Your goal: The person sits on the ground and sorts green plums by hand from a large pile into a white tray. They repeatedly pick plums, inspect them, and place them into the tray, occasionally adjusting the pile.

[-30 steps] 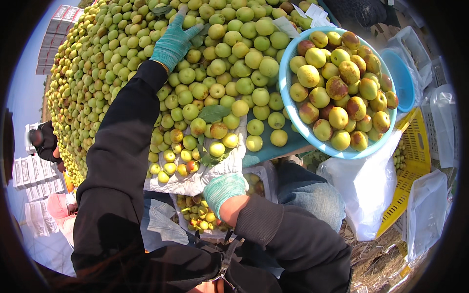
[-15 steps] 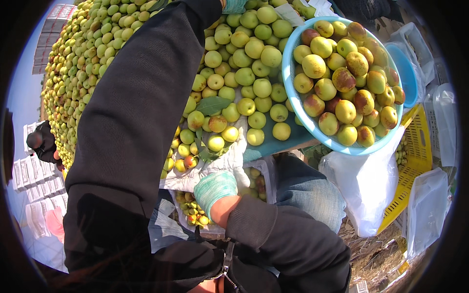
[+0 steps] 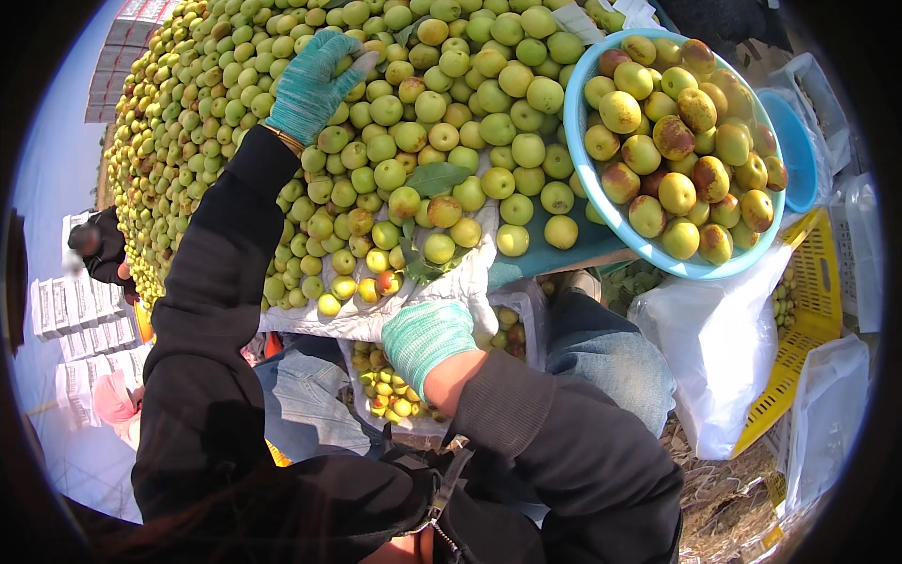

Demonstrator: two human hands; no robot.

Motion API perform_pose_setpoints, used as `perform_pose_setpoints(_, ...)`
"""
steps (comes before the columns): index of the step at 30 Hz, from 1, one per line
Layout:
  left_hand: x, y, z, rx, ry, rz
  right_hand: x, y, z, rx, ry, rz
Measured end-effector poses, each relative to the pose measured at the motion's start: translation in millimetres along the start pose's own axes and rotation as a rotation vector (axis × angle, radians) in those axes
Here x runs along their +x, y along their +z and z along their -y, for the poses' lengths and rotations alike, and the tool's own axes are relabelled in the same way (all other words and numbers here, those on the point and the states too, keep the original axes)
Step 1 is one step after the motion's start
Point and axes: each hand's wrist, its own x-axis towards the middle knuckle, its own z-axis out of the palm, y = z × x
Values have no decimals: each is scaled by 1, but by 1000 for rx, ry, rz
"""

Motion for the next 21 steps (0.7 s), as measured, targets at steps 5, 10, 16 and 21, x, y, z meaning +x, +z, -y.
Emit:
perform_pose_setpoints(5,-54,-53,-100,-787,-180,65,19,-16,-4,2298,58,-456)
perform_pose_setpoints(10,-89,-39,-76,-381,-519,-167,30,-25,-17,2214,137,-533)
perform_pose_setpoints(16,-82,15,26,220,-619,-226,30,-19,-12,2269,239,-247)
perform_pose_setpoints(21,-38,24,33,491,-455,-175,31,-21,-15,2233,270,-220)
